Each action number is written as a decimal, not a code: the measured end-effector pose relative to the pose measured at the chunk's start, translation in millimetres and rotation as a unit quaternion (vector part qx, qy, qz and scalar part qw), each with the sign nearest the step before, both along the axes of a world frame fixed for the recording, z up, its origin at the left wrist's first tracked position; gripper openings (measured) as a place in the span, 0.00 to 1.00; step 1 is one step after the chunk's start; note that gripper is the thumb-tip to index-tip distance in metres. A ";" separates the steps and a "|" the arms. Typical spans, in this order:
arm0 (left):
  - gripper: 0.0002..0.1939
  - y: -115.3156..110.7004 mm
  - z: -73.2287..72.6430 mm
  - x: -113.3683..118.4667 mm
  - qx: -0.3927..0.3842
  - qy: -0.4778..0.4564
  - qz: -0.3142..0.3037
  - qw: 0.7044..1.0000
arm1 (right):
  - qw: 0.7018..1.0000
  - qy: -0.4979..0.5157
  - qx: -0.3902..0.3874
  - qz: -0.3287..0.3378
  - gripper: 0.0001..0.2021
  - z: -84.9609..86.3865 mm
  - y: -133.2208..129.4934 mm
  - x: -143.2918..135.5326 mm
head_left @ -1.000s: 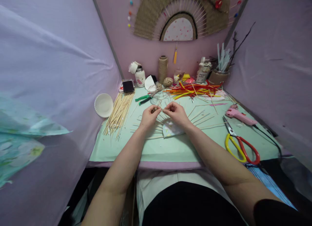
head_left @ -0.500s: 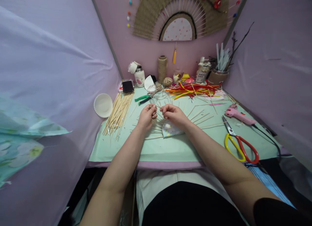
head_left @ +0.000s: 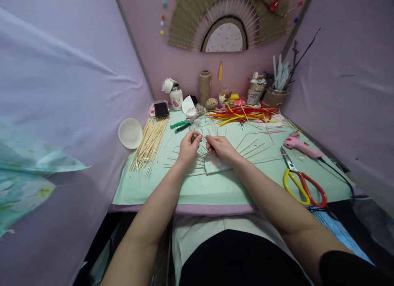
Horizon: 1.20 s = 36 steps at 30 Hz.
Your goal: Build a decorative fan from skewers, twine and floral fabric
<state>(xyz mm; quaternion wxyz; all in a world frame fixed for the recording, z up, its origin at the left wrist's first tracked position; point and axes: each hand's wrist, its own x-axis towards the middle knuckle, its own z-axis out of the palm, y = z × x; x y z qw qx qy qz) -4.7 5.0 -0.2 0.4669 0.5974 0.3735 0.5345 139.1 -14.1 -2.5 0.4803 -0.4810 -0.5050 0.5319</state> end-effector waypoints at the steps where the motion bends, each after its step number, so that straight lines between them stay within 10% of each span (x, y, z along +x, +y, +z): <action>1: 0.07 0.1 -0.3 -0.1 0.004 0.009 0.003 1.000 | 1.000 -0.001 0.012 -0.012 0.27 -0.5 -0.4 -0.3; 17: 0.13 -2.9 5.4 1.7 -0.109 -0.096 -0.045 0.988 | 0.993 0.013 0.078 -0.092 0.14 5.8 -1.7 3.2; 28: 0.18 -6.0 12.9 -2.6 -0.200 -0.188 -0.209 0.939 | 0.986 0.159 0.043 -0.028 0.16 6.6 -1.6 -1.6; 36: 0.17 -2.1 4.2 0.9 -0.198 -0.152 -0.172 0.953 | 0.965 0.237 -0.038 0.104 0.20 16.3 -7.4 2.3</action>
